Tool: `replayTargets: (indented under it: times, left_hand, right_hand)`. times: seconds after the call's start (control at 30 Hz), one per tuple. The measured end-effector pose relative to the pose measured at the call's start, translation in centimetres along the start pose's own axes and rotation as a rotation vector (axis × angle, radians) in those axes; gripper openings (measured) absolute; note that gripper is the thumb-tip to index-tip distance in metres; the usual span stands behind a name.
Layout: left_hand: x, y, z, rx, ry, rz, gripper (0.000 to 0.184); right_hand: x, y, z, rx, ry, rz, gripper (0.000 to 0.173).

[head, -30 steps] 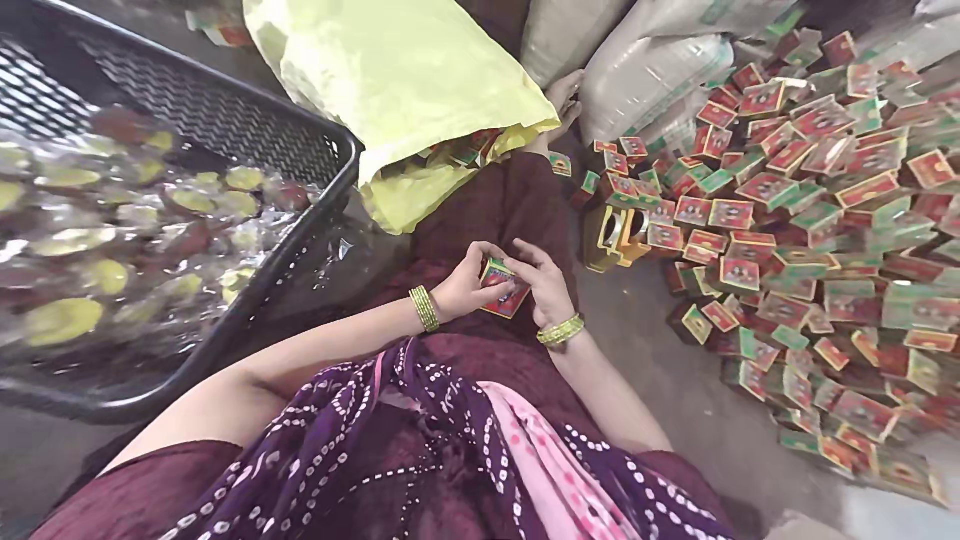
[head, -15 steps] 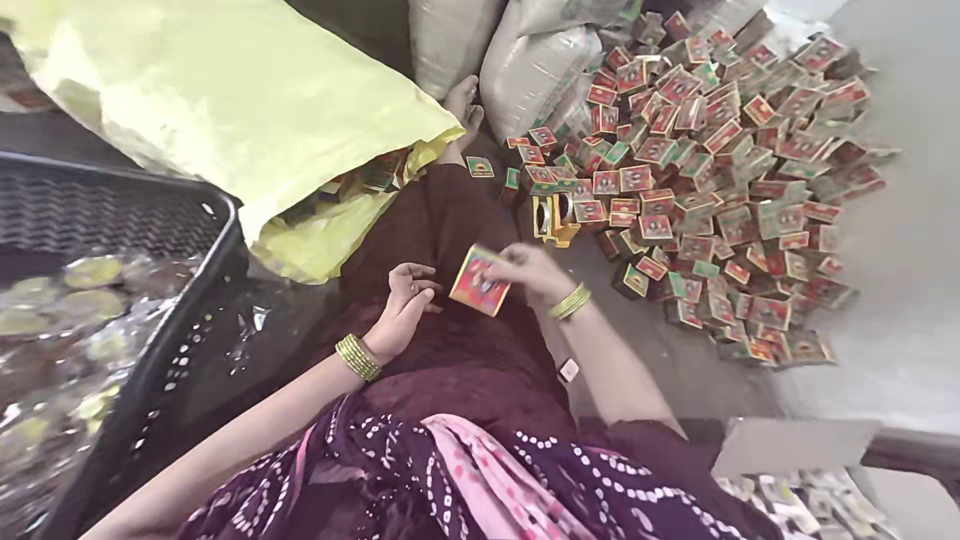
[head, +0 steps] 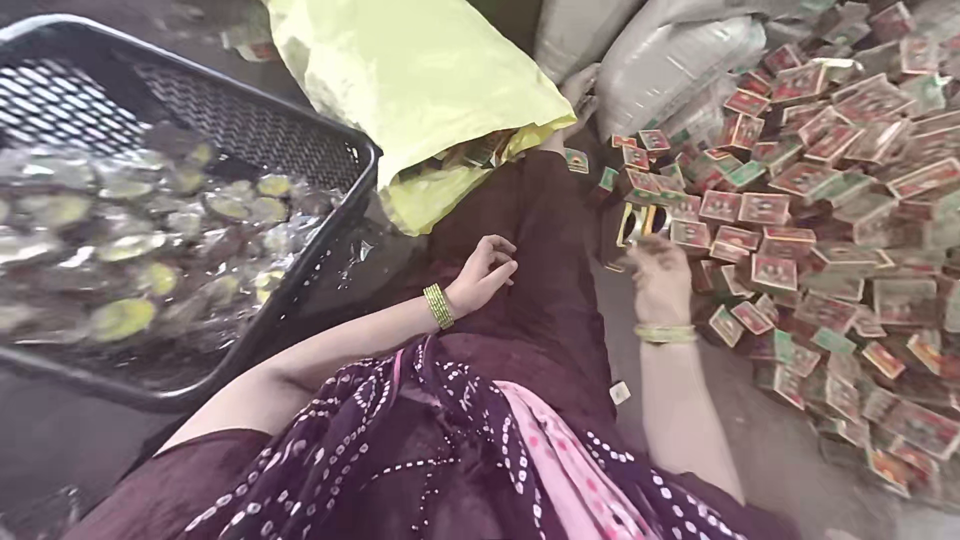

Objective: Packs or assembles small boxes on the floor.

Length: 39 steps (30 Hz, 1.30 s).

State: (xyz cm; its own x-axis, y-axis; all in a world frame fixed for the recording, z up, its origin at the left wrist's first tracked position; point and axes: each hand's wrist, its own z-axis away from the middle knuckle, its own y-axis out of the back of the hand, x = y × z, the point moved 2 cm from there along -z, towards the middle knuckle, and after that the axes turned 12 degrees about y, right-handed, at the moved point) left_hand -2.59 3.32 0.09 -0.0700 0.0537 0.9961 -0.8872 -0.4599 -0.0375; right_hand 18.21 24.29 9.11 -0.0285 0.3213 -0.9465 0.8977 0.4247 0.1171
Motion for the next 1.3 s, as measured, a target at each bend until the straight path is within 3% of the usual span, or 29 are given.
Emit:
replayTargets:
  times: [0.1,0.2,0.3,0.4,0.47,0.5,0.63,0.77,0.93,1.03,1.17,1.3]
  left_hand:
    - [0.8,0.9,0.5,0.142,0.002,-0.032,0.038]
    - [0.8,1.7,0.8,0.234,0.067,-0.051,0.039]
    - [0.2,1.4,0.6,0.239,0.088,-0.002,0.041]
    - [-0.2,0.9,0.2,0.215,0.051,-0.013,0.038]
    - [-0.2,0.6,0.2,0.205,0.032,-0.027,0.037]
    - [-0.2,0.6,0.1,0.206,0.041,-0.027,0.037]
    - [0.7,1.0,0.0,0.243,0.095,-0.011,0.035]
    - [1.7,3.1,0.4,0.321,0.134,-0.026,0.033]
    - [4.2,7.9,1.9,0.42,0.064,-0.259,0.028]
    - [4.2,10.7,0.7,0.415,0.273,-0.309,0.035]
    - [1.0,13.4,-4.0,0.426,0.516,-0.367,0.053]
    - [-1.2,15.2,-9.1,0.442,0.649,-0.747,0.056]
  right_hand:
    - [3.8,-0.9,2.8,-0.065,-0.087,0.189,0.04]
    - [5.0,4.0,3.6,-0.182,-0.069,0.774,0.038]
    - [5.5,10.1,5.4,-0.438,-0.381,1.226,0.049]
    - [6.3,13.3,9.1,-0.717,-0.77,1.316,0.057]
    - [8.4,14.3,12.4,-0.798,-0.832,1.264,0.063]
    - [9.6,14.6,14.1,-0.778,-0.799,1.209,0.066]
    - [11.6,12.4,17.5,-0.61,-0.665,1.1,0.052]
    - [10.6,9.9,17.1,-0.559,-0.538,1.119,0.038]
    - [11.4,9.0,14.0,-0.598,-0.431,1.132,0.041]
    - [11.5,7.6,11.7,-0.653,-0.443,1.165,0.042]
    - [10.7,4.8,10.1,-0.72,-0.382,1.218,0.036]
    - [10.9,3.9,9.2,-0.711,-0.303,1.212,0.035]
